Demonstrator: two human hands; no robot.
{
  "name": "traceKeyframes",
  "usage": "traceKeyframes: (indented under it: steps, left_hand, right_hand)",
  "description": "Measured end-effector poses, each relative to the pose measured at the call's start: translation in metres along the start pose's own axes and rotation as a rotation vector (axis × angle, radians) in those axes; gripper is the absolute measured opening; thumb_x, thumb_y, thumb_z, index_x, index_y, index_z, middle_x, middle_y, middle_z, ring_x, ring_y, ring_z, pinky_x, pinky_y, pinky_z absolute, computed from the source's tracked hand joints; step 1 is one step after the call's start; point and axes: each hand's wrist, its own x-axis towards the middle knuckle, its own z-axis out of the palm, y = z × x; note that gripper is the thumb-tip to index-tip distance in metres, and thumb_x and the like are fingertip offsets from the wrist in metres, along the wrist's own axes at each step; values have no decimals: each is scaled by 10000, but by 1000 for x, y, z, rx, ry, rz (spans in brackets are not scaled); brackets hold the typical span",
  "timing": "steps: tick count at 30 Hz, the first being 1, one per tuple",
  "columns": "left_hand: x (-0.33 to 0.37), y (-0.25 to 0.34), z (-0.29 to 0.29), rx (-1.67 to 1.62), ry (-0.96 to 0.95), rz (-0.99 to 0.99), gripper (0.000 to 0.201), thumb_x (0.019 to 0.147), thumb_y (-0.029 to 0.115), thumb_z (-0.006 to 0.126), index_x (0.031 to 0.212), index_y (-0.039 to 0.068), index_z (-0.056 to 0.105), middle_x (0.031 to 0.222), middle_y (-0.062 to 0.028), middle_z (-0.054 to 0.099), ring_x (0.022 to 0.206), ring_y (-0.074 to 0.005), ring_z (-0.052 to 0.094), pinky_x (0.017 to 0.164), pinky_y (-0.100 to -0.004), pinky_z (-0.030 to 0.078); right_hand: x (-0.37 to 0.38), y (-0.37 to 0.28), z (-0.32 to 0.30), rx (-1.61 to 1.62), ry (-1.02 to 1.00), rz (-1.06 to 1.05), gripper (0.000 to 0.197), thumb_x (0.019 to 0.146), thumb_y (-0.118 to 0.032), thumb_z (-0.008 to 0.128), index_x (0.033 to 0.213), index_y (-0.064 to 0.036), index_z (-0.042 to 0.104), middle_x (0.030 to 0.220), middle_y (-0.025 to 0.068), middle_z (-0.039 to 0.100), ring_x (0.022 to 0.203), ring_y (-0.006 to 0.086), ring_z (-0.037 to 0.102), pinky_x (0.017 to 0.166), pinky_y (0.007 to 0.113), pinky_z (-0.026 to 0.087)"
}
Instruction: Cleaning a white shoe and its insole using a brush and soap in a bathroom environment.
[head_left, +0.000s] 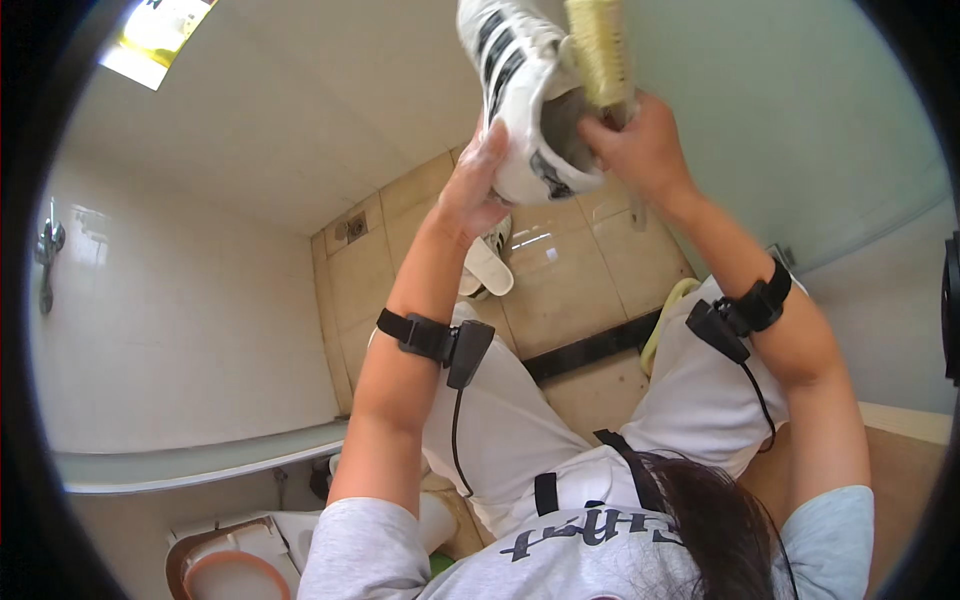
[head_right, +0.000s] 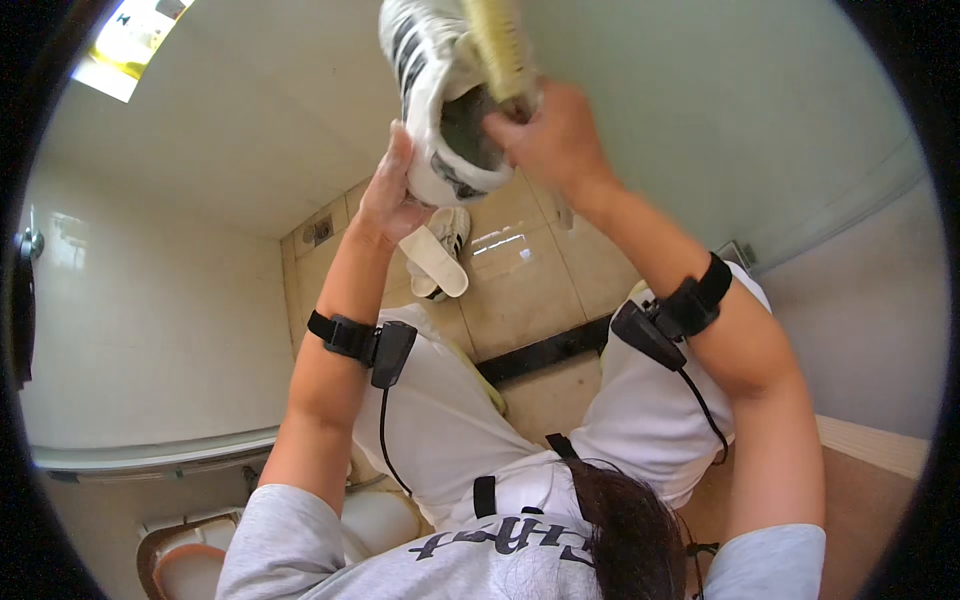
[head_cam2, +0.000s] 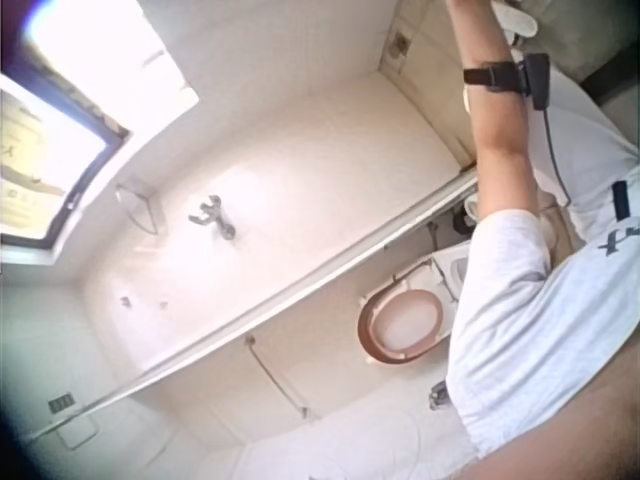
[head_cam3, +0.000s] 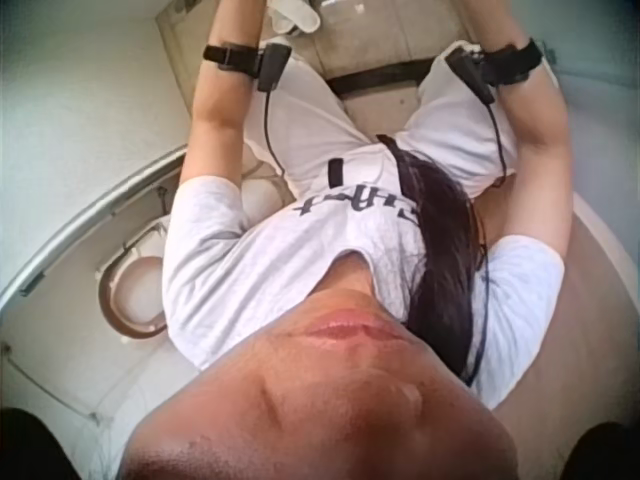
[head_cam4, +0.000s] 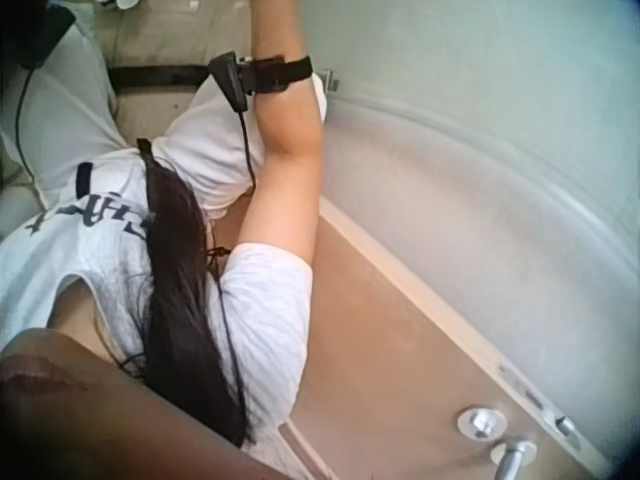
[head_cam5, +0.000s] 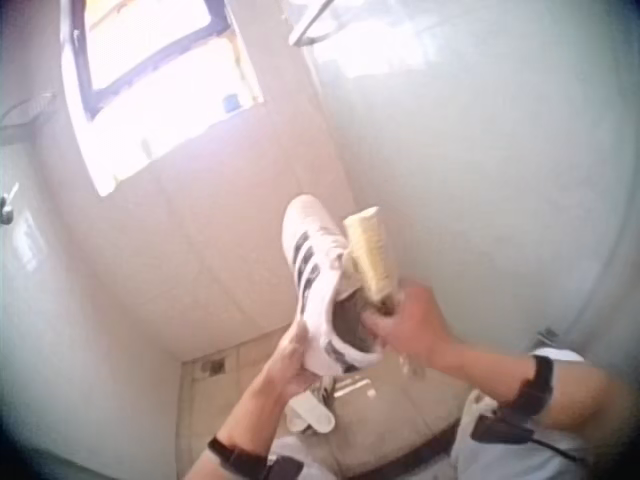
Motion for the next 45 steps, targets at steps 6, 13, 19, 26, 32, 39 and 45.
traceKeyframes:
  steps: [6,13,19,26,32,39,45]
  left_hand:
    - [-2,16,-20,16,-166,117,669,847,263,692,1366,10,355,1282,-149,519,1145,-255,550,952,-387,488]
    - [-17,19,-8,62,-63,234,675,794,172,747,1346,27,386,1234,-116,546,1112,-245,563,936,-384,498]
    - [-21,30,-2,113,-16,271,661,741,25,752,1310,33,415,1225,-122,547,1111,-260,568,922,-395,516]
    - [-20,34,4,296,77,299,682,650,-81,781,1248,20,469,1180,-124,583,1089,-261,585,929,-401,519]
    - [-20,35,8,366,119,282,628,691,9,787,1239,3,480,1177,-130,589,1049,-257,604,893,-386,536]
    - [-1,19,-1,331,149,246,525,718,112,791,1170,3,548,1079,-124,642,932,-216,648,809,-353,558]
    - [-14,24,-8,460,170,240,514,759,178,771,1184,-6,546,1074,-105,632,922,-192,631,797,-323,548]
  right_hand:
    - [-8,-8,11,380,-133,-162,266,806,-49,649,1050,42,600,715,73,619,514,105,567,476,252,467]
    - [10,-11,-34,277,-371,144,451,870,-266,625,1223,-8,513,771,38,589,482,39,474,405,188,313]
    - [28,8,-57,225,-144,231,509,915,-439,539,1269,-74,555,922,32,571,641,40,480,458,203,310]
    - [28,12,-79,-614,-695,73,530,955,-420,470,1394,-125,439,1344,125,515,1187,249,508,991,324,388]
    - [-11,-11,-45,-718,-682,-278,377,928,-246,505,1300,-197,540,1240,149,574,1122,304,553,945,383,442]
    - [-20,25,7,-1202,-364,-712,267,849,-170,531,1105,-171,607,991,155,628,925,292,626,722,430,501]
    - [-32,15,15,-1135,-697,-436,310,903,-267,512,1187,-168,591,945,144,642,820,287,648,694,431,499]
